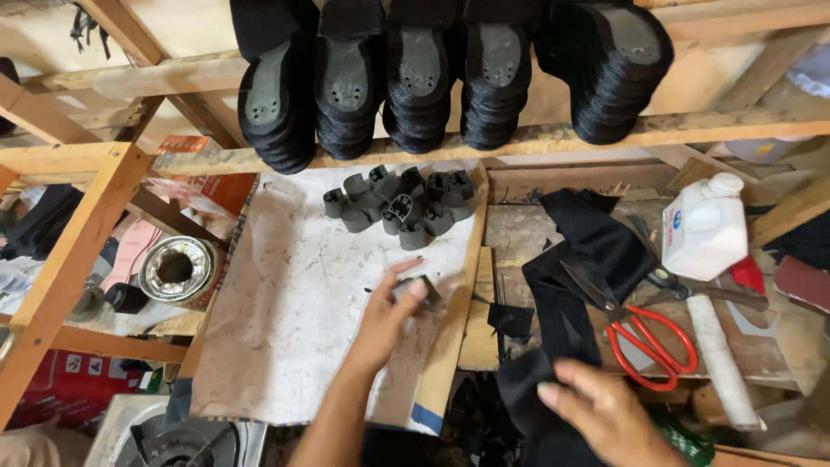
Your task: The person wraps small black shoe parts with black fabric, trims the excess with scissors, and places the wrapped parts on a white cloth. The process is repeated for multiple parts.
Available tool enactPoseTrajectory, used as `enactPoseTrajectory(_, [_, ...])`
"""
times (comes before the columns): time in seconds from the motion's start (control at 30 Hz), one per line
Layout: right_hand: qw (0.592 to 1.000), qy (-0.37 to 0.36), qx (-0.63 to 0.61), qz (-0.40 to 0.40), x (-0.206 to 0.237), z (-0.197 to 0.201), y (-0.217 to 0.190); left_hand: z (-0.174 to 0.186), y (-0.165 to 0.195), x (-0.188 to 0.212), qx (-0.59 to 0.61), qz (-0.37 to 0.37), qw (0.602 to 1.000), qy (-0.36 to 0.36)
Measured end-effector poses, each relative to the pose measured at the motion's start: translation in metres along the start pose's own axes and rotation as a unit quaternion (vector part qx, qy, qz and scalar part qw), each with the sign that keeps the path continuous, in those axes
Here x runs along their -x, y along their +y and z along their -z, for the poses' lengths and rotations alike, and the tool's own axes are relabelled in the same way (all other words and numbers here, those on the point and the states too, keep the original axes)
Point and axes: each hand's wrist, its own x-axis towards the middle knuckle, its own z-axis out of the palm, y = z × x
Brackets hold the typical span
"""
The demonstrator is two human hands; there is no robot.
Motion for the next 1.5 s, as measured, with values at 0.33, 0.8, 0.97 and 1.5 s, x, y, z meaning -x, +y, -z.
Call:
enactPoseTrajectory(0.33, [0.973, -0.143, 0.129, 0.127, -0.010, 0.020, -0.105, -0.073, -0.013, 0.059, 0.048, 0.118, 0.988, -0.081])
enactPoseTrajectory(0.8, [0.965, -0.221, 0.083, 0.111, 0.029, 0.019, -0.110, -0.073, 0.000, 0.109, -0.013, 0.048, 0.982, -0.181])
enactPoseTrajectory(0.97, [0.971, -0.174, 0.122, 0.111, 0.029, 0.012, -0.109, -0.078, 0.000, 0.118, -0.008, 0.050, 0.986, -0.160])
enactPoseTrajectory(1.5, [0.981, -0.134, 0.114, 0.081, 0.019, 0.006, -0.085, -0.078, -0.016, 0.130, 0.031, 0.051, 0.989, -0.137])
